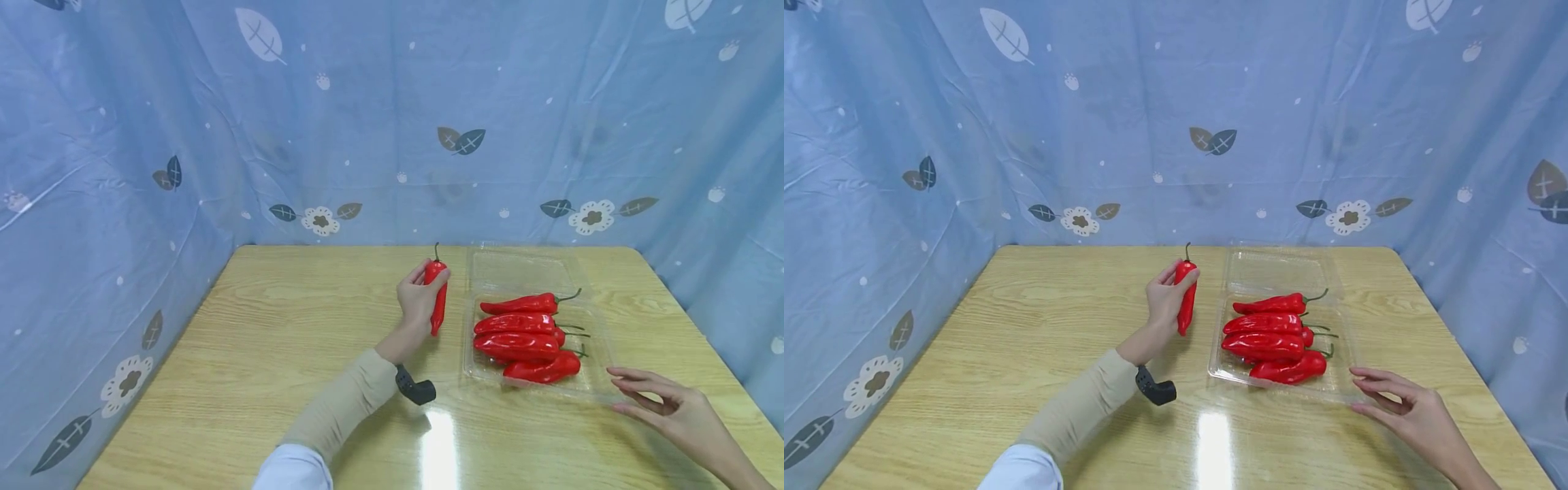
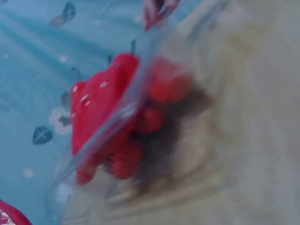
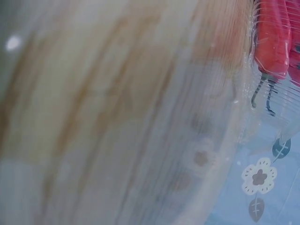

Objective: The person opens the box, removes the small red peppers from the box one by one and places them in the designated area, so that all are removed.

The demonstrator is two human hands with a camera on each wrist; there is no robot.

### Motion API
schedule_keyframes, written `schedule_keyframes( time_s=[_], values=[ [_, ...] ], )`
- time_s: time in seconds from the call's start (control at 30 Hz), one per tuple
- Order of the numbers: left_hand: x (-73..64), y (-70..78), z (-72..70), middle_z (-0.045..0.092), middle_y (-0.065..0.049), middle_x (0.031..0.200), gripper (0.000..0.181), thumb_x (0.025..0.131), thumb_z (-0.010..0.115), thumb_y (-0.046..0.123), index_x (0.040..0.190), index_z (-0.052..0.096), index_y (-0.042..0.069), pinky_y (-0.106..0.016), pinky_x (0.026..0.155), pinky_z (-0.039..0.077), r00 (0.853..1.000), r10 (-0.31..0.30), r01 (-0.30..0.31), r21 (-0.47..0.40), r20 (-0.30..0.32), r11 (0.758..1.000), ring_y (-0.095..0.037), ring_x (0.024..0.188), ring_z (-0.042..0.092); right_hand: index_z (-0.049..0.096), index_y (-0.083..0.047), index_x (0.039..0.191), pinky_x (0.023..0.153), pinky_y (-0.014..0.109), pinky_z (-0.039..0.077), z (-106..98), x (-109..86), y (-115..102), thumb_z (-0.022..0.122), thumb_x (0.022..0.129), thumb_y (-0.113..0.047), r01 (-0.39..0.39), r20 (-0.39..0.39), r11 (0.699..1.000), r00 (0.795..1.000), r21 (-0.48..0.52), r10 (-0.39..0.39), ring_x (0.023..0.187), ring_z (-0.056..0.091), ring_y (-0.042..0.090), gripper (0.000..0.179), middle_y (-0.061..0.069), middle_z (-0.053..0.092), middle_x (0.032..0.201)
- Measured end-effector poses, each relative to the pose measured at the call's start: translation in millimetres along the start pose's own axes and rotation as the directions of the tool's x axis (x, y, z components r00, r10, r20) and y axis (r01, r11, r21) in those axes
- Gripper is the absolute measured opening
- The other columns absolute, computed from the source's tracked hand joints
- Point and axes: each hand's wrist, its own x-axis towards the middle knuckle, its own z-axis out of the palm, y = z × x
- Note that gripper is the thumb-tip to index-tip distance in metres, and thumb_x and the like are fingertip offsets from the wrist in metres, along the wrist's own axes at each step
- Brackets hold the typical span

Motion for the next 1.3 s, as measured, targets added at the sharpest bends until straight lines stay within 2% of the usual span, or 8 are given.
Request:
schedule_keyframes(
  time_s=[0.3,0.5,0.6,0.73,0.83,0.97,1.2,1.3],
  values=[
    [33.1,7.3,20.3,0.065,-0.009,0.120,0.046,0.079,0.080,0.015,0.123,0.067,0.012,-0.035,0.086,0.054,0.997,0.006,-0.004,0.025,-0.079,1.000,-0.024,0.108,0.062,0.067,0.012,0.102,0.077,0.018,0.052,-1.4,-1.0,0.6,0.070,0.066,0.025,-0.007,0.018,1.000,1.000,0.016,0.006,0.105,0.060,-0.005,0.038,-0.014,0.062,0.121],
    [56.6,-13.3,34.3,0.067,-0.011,0.117,0.047,0.076,0.082,0.014,0.121,0.068,0.009,-0.033,0.087,0.053,0.993,0.010,-0.004,0.052,-0.119,0.999,-0.023,0.108,0.062,0.067,0.010,0.105,0.074,0.013,0.052,-1.6,-1.8,0.9,0.074,0.068,0.018,-0.057,0.004,0.997,0.998,-0.059,0.057,0.103,0.058,-0.010,0.039,-0.021,0.061,0.119],
    [63.3,-25.9,38.3,0.067,-0.011,0.118,0.048,0.076,0.082,0.011,0.121,0.068,0.008,-0.033,0.088,0.053,0.992,-0.014,0.021,0.063,-0.122,0.998,-0.024,0.110,0.062,0.067,0.009,0.106,0.072,0.012,0.051,-0.3,-3.9,0.1,0.076,0.068,0.015,-0.083,-0.009,0.993,0.997,-0.084,0.082,0.104,0.056,-0.012,0.040,-0.024,0.060,0.118],
    [70.1,-36.7,41.2,0.068,-0.008,0.116,0.047,0.074,0.083,0.012,0.119,0.070,0.012,-0.034,0.089,0.053,0.986,-0.036,0.060,0.143,-0.162,0.988,-0.023,0.109,0.062,0.066,0.013,0.105,0.072,0.014,0.052,1.7,-5.4,-1.1,0.074,0.069,0.016,-0.096,-0.004,0.994,0.995,-0.053,0.096,0.105,0.057,-0.010,0.037,-0.023,0.060,0.119],
    [73.3,-39.5,43.9,0.069,-0.007,0.115,0.047,0.072,0.085,0.014,0.117,0.071,0.013,-0.035,0.089,0.052,0.984,-0.017,0.054,0.203,-0.179,0.978,-0.023,0.108,0.063,0.066,0.012,0.105,0.072,0.016,0.053,1.8,-4.8,-2.3,0.074,0.071,0.015,-0.132,-0.004,0.990,0.991,-0.043,0.132,0.102,0.059,-0.009,0.035,-0.024,0.060,0.118],
    [73.9,-42.6,47.2,0.067,-0.010,0.117,0.050,0.072,0.084,0.012,0.120,0.068,0.007,-0.036,0.091,0.051,0.989,0.002,0.033,0.236,-0.147,0.971,-0.027,0.111,0.061,0.066,0.010,0.107,0.070,0.014,0.053,0.6,-4.5,-3.7,0.074,0.073,0.011,-0.182,-0.011,0.981,0.983,-0.063,0.182,0.099,0.058,-0.011,0.035,-0.027,0.059,0.117],
    [76.1,-52.8,43.6,0.069,-0.008,0.113,0.055,0.070,0.087,0.016,0.121,0.068,0.009,-0.037,0.086,0.053,0.983,0.012,0.062,0.392,-0.182,0.918,-0.026,0.104,0.063,0.067,0.009,0.107,0.070,0.013,0.053,1.3,-4.4,-3.6,0.074,0.074,0.009,-0.181,-0.001,0.980,0.983,-0.078,0.182,0.100,0.057,-0.012,0.034,-0.026,0.059,0.117],
    [78.4,-56.6,43.9,0.068,-0.010,0.115,0.056,0.070,0.086,0.013,0.122,0.067,0.006,-0.037,0.087,0.053,0.990,0.032,0.026,0.395,-0.140,0.918,-0.027,0.107,0.063,0.068,0.008,0.106,0.069,0.012,0.052,1.2,-3.9,-2.9,0.076,0.073,0.008,-0.194,-0.010,0.976,0.981,-0.098,0.194,0.100,0.056,-0.014,0.033,-0.028,0.059,0.115]
  ],
)
